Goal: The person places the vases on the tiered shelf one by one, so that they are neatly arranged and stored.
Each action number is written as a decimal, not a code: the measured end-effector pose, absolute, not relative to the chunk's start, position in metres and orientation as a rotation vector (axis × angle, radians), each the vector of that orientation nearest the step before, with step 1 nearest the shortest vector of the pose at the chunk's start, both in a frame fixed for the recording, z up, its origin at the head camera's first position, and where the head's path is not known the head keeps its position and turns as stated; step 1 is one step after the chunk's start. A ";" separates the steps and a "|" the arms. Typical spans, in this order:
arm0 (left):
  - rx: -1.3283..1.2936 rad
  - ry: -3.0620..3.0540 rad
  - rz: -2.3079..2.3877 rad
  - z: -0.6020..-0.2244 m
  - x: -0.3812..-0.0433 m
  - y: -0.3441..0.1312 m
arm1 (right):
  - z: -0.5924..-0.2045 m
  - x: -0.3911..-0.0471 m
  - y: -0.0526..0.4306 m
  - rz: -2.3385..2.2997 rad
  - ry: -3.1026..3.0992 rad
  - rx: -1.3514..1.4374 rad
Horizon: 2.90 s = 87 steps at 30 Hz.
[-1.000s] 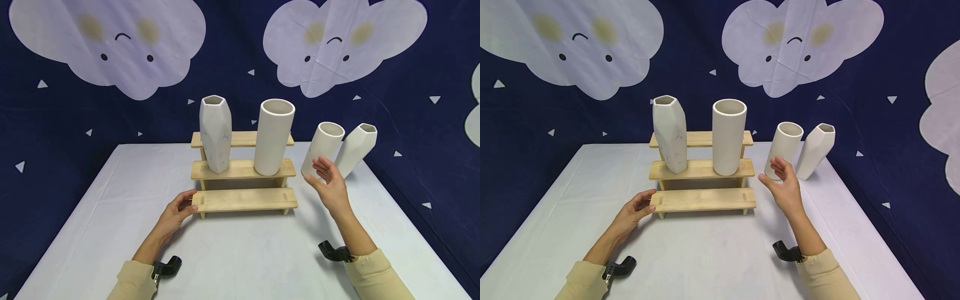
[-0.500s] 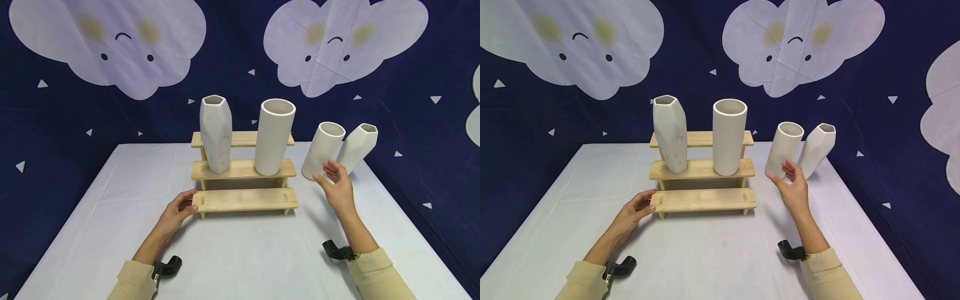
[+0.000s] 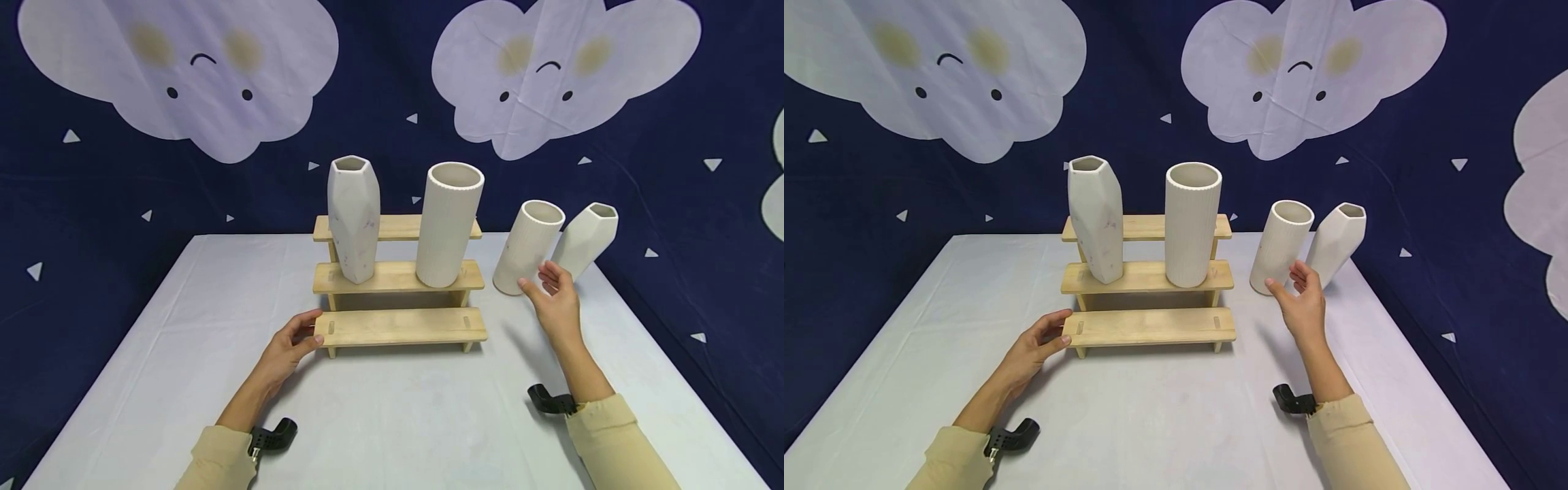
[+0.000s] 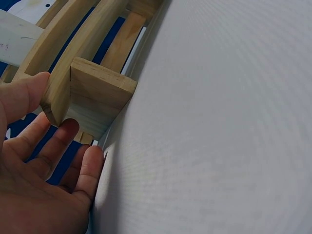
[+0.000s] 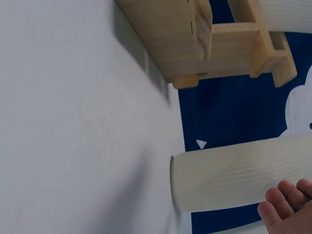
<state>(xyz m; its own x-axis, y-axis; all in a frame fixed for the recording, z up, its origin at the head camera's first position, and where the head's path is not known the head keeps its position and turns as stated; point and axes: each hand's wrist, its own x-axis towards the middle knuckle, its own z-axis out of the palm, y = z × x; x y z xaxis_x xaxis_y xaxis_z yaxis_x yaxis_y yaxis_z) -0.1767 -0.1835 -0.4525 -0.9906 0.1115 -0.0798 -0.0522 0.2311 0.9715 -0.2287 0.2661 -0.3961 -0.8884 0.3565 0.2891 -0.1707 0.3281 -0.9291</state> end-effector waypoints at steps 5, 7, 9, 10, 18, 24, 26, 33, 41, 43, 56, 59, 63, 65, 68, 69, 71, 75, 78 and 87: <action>0.070 2.356 1.876 -0.453 -0.177 -0.184 | -0.398 -0.237 0.268 1.571 -2.153 -0.199; 0.070 2.353 1.878 -0.453 -0.177 -0.184 | -0.398 -0.241 0.269 1.559 -2.163 -0.223; 0.063 2.345 1.885 -0.453 -0.177 -0.184 | -0.397 -0.244 0.270 1.547 -2.175 -0.245; 0.061 2.341 1.887 -0.453 -0.177 -0.184 | -0.397 -0.245 0.270 1.544 -2.180 -0.256; 0.067 2.334 1.894 -0.452 -0.177 -0.184 | -0.397 -0.256 0.273 1.545 -2.162 -0.305; 0.075 2.341 1.891 -0.452 -0.177 -0.184 | -0.397 -0.263 0.274 1.548 -2.149 -0.311; 0.076 2.342 1.890 -0.452 -0.177 -0.184 | -0.397 -0.265 0.274 1.545 -2.148 -0.314; 0.079 2.339 1.894 -0.452 -0.177 -0.184 | -0.395 -0.272 0.274 1.513 -2.173 -0.325; 0.081 2.335 1.889 -0.449 -0.176 -0.184 | -0.398 -0.278 0.275 1.484 -2.198 -0.328; 0.083 2.335 1.888 -0.448 -0.175 -0.183 | -0.399 -0.280 0.275 1.478 -2.208 -0.332; 0.095 2.337 1.894 -0.450 -0.175 -0.185 | -0.395 -0.289 0.274 1.437 -2.257 -0.353; 0.098 2.335 1.899 -0.451 -0.176 -0.185 | -0.395 -0.290 0.274 1.435 -2.258 -0.349; 0.096 2.334 1.901 -0.452 -0.176 -0.185 | -0.395 -0.293 0.276 1.441 -2.260 -0.346; 0.091 2.337 1.898 -0.452 -0.176 -0.185 | -0.396 -0.295 0.276 1.445 -2.262 -0.350; 0.079 2.342 1.890 -0.452 -0.176 -0.184 | -0.396 -0.296 0.277 1.444 -2.269 -0.351; 0.076 2.343 1.886 -0.452 -0.177 -0.184 | -0.396 -0.296 0.277 1.437 -2.275 -0.355; 0.070 2.345 1.882 -0.451 -0.177 -0.184 | -0.395 -0.297 0.277 1.424 -2.285 -0.358; 0.069 2.350 1.873 -0.451 -0.176 -0.184 | -0.395 -0.298 0.277 1.411 -2.300 -0.363; 0.064 2.346 1.869 -0.451 -0.176 -0.184 | -0.395 -0.298 0.277 1.413 -2.306 -0.366; 0.057 2.345 1.869 -0.450 -0.176 -0.183 | -0.396 -0.301 0.277 1.413 -2.312 -0.375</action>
<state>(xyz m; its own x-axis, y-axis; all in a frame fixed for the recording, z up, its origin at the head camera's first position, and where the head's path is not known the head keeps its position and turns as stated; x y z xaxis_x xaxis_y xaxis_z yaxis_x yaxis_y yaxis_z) -0.1759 -0.1832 -0.4501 -0.9892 0.1181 -0.0872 -0.0586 0.2269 0.9722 -0.3006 0.2768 -0.3963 -0.8825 0.4267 0.1978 0.0183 0.4516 -0.8920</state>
